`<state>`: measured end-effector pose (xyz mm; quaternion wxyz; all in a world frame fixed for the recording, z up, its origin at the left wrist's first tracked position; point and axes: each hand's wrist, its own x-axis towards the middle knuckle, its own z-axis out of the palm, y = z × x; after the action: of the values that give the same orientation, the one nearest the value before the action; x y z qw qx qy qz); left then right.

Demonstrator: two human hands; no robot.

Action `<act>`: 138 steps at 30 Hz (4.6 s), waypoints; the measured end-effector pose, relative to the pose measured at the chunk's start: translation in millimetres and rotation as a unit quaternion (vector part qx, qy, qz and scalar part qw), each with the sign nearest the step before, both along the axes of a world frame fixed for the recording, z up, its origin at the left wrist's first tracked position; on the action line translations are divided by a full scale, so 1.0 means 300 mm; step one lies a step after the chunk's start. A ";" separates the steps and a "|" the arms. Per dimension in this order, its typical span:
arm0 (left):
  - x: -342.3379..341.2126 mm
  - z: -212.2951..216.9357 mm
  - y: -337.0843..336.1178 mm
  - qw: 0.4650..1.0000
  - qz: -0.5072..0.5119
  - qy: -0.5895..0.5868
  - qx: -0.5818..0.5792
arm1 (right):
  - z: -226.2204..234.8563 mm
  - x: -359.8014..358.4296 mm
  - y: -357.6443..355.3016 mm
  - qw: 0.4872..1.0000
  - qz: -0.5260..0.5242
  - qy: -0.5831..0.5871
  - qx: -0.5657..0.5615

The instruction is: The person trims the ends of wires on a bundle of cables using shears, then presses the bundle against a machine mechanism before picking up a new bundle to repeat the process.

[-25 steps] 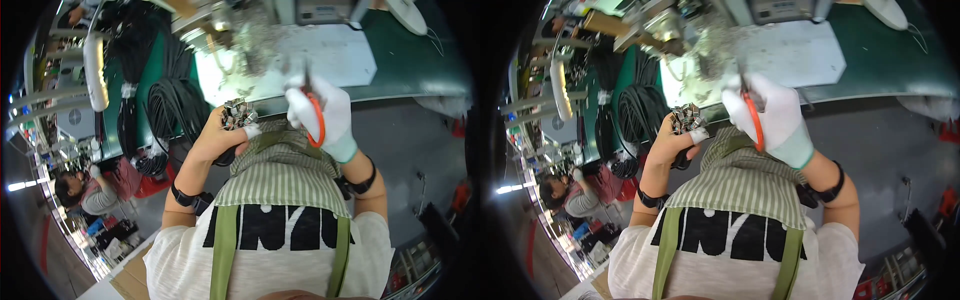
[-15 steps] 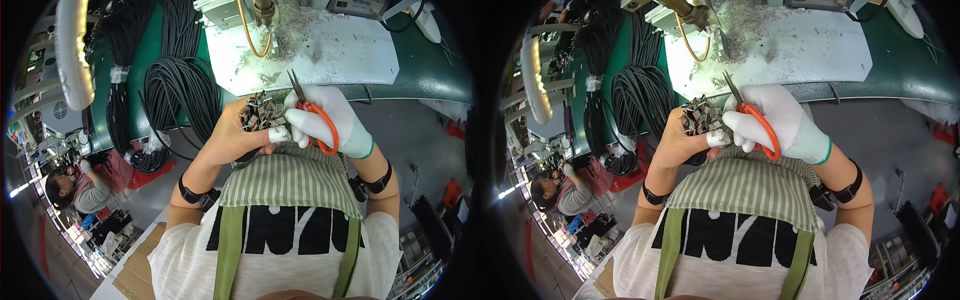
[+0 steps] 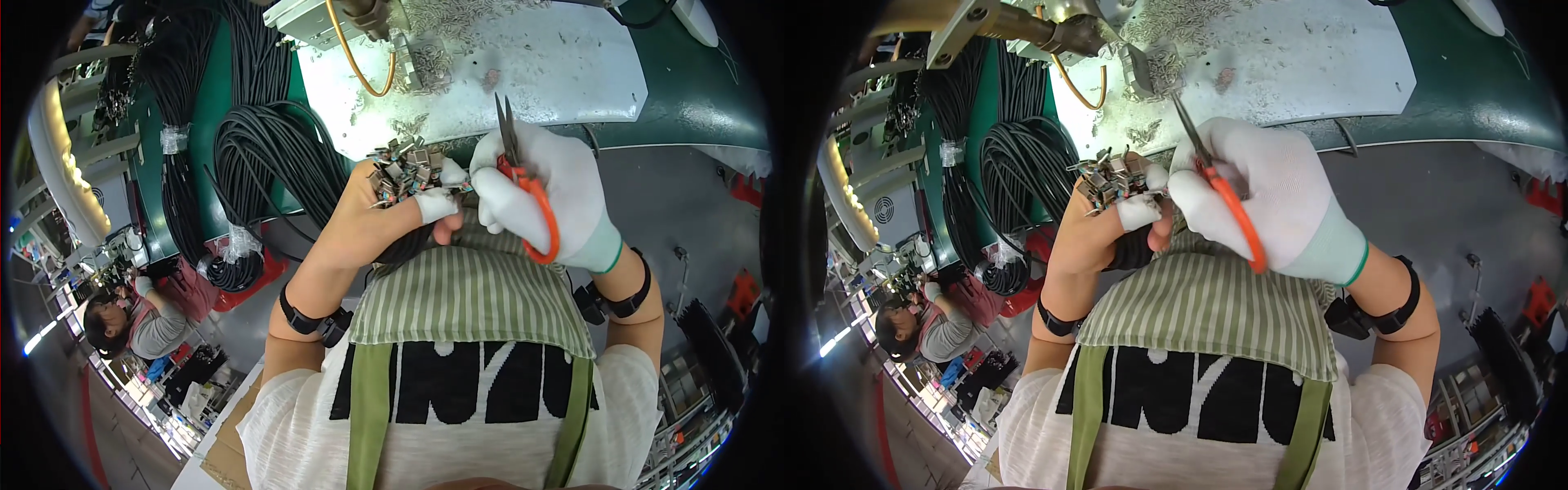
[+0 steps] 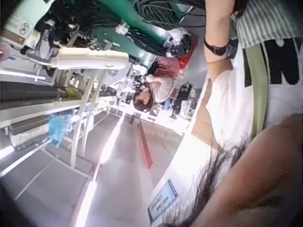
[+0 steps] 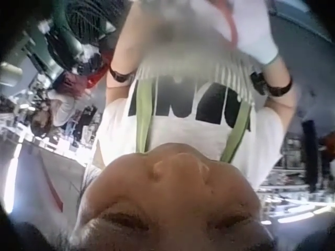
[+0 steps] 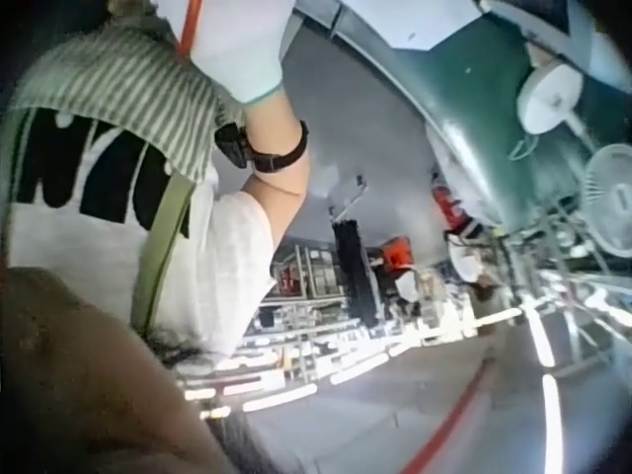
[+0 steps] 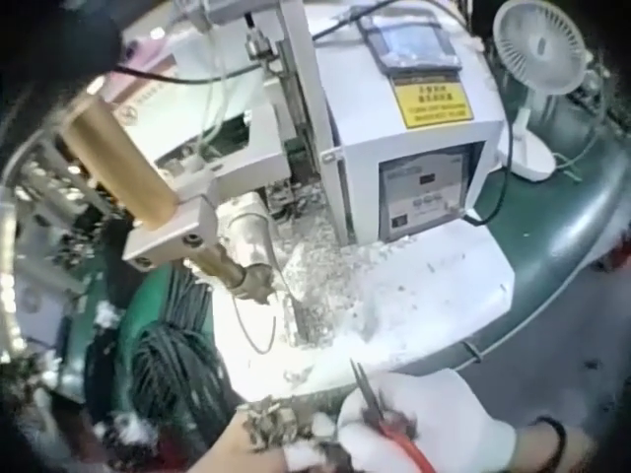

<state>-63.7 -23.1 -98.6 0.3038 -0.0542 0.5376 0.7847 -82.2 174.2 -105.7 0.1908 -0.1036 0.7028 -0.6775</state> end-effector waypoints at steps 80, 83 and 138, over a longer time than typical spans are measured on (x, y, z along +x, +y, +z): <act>-0.297 -0.015 -0.053 0.966 -0.024 0.126 -0.223 | -0.056 -0.296 -0.005 0.989 0.091 -0.096 -0.071; -0.292 -0.028 -0.054 0.966 -0.011 0.125 -0.228 | -0.048 -0.294 -0.004 0.983 0.093 -0.120 -0.107; -0.262 -0.033 0.010 0.982 0.062 0.094 -0.150 | -0.051 -0.293 0.046 0.992 0.076 0.078 -0.067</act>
<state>-142.3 -20.1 -108.4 0.1911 -0.0578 0.6710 0.7141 -170.2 188.0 -121.1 0.1786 -0.2219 0.6586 -0.6965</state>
